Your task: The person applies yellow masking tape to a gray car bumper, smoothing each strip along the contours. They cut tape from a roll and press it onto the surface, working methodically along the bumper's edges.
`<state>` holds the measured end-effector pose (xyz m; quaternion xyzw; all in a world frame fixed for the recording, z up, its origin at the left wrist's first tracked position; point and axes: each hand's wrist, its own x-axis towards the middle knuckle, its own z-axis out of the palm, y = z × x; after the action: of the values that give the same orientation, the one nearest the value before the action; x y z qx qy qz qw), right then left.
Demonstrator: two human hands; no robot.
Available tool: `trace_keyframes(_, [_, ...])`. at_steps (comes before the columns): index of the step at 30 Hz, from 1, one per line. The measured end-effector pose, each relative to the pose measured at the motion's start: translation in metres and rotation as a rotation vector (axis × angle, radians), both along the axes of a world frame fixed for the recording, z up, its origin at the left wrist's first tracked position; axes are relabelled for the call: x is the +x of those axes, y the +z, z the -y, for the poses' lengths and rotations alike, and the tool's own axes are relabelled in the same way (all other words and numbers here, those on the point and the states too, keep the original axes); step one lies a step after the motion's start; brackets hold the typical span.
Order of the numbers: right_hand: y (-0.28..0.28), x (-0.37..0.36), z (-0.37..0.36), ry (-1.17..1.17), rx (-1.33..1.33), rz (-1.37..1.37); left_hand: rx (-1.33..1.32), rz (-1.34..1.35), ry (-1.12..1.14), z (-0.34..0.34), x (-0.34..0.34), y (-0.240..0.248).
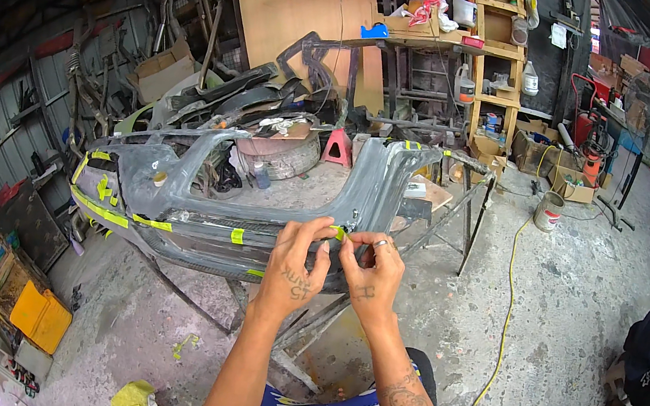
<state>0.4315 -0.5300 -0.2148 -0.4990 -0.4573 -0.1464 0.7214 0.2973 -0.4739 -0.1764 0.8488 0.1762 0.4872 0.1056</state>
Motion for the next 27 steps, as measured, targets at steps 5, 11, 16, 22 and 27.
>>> trace_keyframes(5, [-0.002,0.0,0.002,0.028,-0.049,-0.05,0.016,-0.03,0.023,0.002,0.0,0.004])
trace_keyframes(11, [-0.004,0.001,0.005,0.023,-0.036,0.031,-0.005,-0.052,0.024,0.004,0.001,0.005])
trace_keyframes(16, [-0.005,0.002,0.007,0.04,0.02,0.078,-0.006,-0.099,0.038,0.009,0.001,0.007])
trace_keyframes(22, [-0.011,0.002,0.007,0.074,0.002,0.076,0.036,-0.186,0.083,0.015,0.003,0.012])
trace_keyframes(27, [-0.01,0.002,0.008,0.076,-0.016,0.034,-0.039,-0.089,0.066,0.014,0.004,0.005])
